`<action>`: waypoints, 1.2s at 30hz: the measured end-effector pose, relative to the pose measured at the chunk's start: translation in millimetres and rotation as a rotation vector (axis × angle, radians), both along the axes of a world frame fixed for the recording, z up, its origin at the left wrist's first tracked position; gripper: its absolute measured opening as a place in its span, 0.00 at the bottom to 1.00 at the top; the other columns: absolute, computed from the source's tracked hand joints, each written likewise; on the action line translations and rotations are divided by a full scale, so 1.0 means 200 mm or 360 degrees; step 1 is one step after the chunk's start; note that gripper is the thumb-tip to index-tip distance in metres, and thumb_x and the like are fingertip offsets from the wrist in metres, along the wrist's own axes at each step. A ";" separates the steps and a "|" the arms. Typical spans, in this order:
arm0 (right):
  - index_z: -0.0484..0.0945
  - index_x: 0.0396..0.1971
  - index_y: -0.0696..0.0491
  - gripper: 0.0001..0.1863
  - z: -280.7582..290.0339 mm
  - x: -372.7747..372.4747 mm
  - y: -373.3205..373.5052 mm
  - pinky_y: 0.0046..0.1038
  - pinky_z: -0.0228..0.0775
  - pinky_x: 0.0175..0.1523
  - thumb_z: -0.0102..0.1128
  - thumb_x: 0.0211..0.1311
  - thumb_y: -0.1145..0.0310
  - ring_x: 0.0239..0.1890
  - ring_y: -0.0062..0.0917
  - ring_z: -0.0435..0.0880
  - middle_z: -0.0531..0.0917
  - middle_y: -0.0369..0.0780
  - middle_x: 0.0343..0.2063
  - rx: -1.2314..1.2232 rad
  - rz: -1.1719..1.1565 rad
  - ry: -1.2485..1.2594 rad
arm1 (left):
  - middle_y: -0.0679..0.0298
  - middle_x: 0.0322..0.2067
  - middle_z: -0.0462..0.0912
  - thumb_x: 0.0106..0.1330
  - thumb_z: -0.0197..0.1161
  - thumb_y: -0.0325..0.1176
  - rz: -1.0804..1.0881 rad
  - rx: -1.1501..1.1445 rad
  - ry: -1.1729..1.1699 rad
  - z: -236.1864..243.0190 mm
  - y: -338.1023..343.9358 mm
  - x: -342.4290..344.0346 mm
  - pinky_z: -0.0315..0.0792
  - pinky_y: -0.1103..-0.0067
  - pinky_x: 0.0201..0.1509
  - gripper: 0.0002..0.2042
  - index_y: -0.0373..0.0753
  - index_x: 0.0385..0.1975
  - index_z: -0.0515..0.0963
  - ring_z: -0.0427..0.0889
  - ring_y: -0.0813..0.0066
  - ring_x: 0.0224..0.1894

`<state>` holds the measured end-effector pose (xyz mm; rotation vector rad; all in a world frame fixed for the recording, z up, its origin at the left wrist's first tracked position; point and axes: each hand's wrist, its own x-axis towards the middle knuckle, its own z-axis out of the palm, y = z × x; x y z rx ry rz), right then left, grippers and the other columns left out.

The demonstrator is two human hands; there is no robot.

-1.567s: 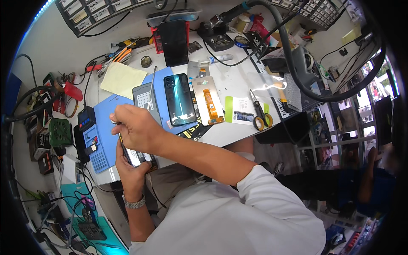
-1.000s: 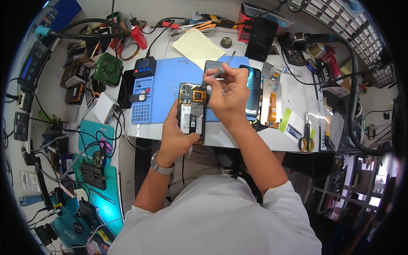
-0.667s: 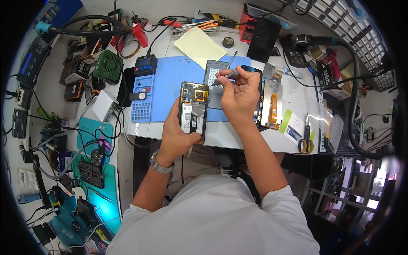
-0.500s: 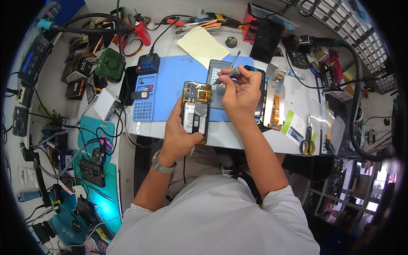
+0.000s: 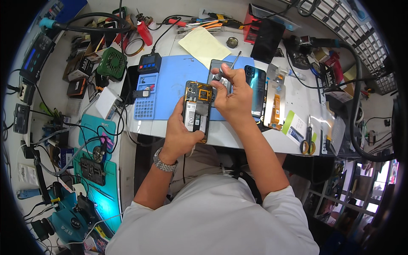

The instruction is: The person counts cash and hands it to a customer, then picks up a disassembled smartphone and uses a screwdriver to remove screws from the back panel. The person applies adhesive from a tube around the phone's internal frame and places the back cover onto the device.

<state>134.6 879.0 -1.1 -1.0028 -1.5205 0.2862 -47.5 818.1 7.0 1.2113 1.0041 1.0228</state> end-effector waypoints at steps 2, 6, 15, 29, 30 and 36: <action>0.68 0.55 0.60 0.22 0.00 0.00 0.00 0.28 0.88 0.54 0.59 0.65 0.93 0.50 0.32 0.92 0.86 0.47 0.45 -0.0125 0.0054 0.0191 | 0.62 0.56 0.80 0.45 0.68 0.15 0.0004 -0.0021 -0.0006 0.00 0.00 0.00 0.77 0.79 0.61 0.51 0.24 0.77 0.56 0.82 0.77 0.55; 0.61 0.60 0.58 0.28 -0.01 0.00 -0.04 0.30 0.88 0.55 0.59 0.66 0.93 0.51 0.33 0.90 0.84 0.51 0.47 -0.0039 0.0112 0.0383 | 0.61 0.57 0.80 0.44 0.69 0.15 -0.0007 -0.0078 -0.0031 0.02 0.00 -0.01 0.77 0.79 0.61 0.52 0.24 0.78 0.56 0.82 0.77 0.56; 0.61 0.58 0.62 0.24 -0.06 -0.02 -0.20 0.29 0.88 0.55 0.60 0.68 0.91 0.50 0.31 0.89 0.83 0.51 0.47 -0.0178 0.0214 0.0607 | 0.61 0.58 0.80 0.45 0.69 0.13 -0.0021 -0.0058 -0.0012 0.02 0.00 -0.01 0.78 0.78 0.62 0.52 0.25 0.78 0.56 0.82 0.76 0.56; 0.76 0.53 0.57 0.20 -0.01 0.05 -0.18 0.25 0.84 0.55 0.72 0.64 0.85 0.50 0.30 0.92 0.89 0.43 0.43 -0.0110 -0.0137 -0.0150 | 0.59 0.62 0.78 0.49 0.70 0.16 -0.0185 -0.0081 -0.0110 0.00 0.01 -0.11 0.75 0.76 0.68 0.53 0.25 0.80 0.52 0.80 0.73 0.61; 0.78 0.55 0.57 0.22 0.00 0.04 -0.16 0.25 0.84 0.51 0.74 0.62 0.84 0.48 0.27 0.92 0.86 0.38 0.37 -0.0068 -0.0134 -0.0157 | 0.58 0.63 0.78 0.49 0.70 0.16 -0.0184 -0.0075 -0.0106 0.00 0.01 -0.11 0.74 0.76 0.68 0.53 0.25 0.80 0.52 0.80 0.73 0.62; 0.79 0.52 0.60 0.19 0.01 0.00 -0.15 0.26 0.85 0.50 0.73 0.63 0.84 0.45 0.25 0.93 0.87 0.41 0.38 0.0042 0.0064 0.0197 | 0.57 0.64 0.77 0.49 0.69 0.15 -0.0181 -0.0096 -0.0114 0.00 0.02 -0.10 0.72 0.75 0.72 0.53 0.25 0.80 0.52 0.78 0.71 0.65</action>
